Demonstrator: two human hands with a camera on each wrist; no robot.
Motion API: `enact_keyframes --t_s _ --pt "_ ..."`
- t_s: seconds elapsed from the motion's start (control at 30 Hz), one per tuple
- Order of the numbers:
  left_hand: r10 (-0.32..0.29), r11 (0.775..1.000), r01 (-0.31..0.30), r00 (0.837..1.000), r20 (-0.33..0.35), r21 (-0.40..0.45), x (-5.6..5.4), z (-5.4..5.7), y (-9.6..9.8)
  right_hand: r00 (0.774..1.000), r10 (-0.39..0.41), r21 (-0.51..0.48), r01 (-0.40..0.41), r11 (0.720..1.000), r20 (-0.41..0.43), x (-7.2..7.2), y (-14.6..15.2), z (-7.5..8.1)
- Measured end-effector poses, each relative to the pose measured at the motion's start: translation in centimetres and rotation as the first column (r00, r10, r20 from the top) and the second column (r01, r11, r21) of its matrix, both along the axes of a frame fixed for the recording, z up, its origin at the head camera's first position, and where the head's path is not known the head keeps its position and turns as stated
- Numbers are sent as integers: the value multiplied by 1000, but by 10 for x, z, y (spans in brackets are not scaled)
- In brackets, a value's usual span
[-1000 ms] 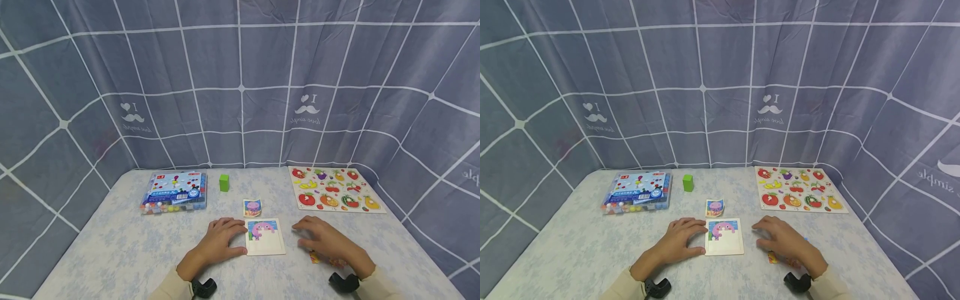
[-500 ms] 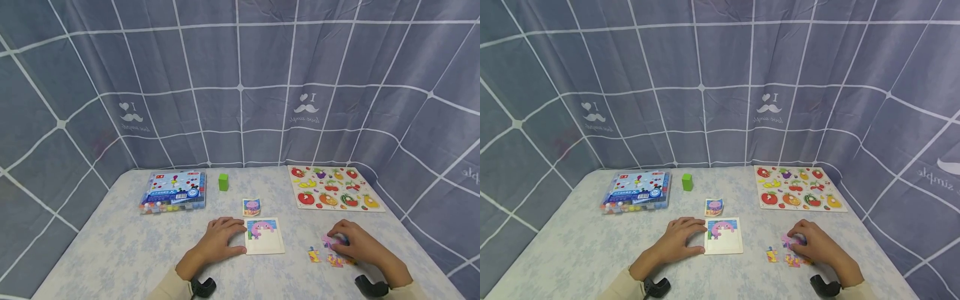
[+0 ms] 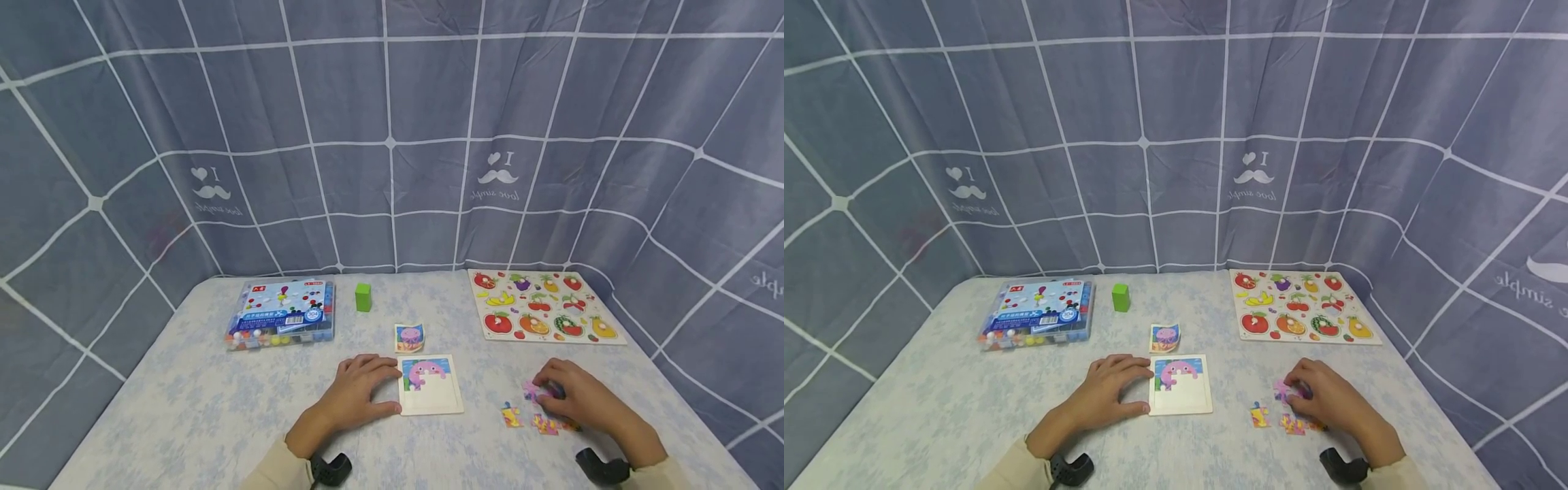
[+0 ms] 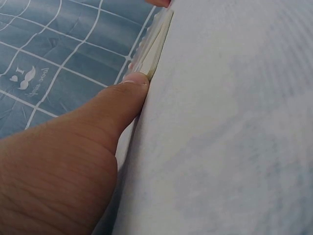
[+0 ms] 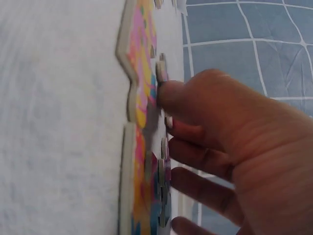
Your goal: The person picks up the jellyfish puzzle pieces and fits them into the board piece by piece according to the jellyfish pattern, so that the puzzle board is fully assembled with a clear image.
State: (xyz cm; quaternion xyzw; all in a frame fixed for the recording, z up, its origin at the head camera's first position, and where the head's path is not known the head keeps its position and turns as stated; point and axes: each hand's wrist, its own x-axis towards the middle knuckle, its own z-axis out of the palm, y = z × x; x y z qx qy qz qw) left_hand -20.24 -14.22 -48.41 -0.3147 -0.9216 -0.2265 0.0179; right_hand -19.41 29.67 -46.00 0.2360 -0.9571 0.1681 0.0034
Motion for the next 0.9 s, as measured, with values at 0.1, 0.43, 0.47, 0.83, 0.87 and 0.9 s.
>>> enact_keyframes --t_s 0.1,0.43,0.47,0.83,0.87,0.9 --pt "3 1000 -3 1000 -6 -6 0 2 -1 999 35 -27 -35 999 -1 -6 -5 4" --pt "0 1000 0 1000 -3 5 -1 2 -3 979 194 -87 -199 976 -61 -29 -65 16" --pt "-3 1000 3 1000 3 6 -1 1 -2 976 208 -81 -213 974 -64 -30 -74 16" --pt "-4 1000 4 1000 -17 12 -1 1 -1 918 360 -5 -366 931 -166 -47 -147 11" --pt "-4 1000 4 1000 -16 10 -1 0 0 918 363 -4 -368 930 -158 -47 -150 11" --pt "-4 1000 5 1000 -14 8 -1 0 0 920 363 -4 -368 930 -146 -47 -152 11"
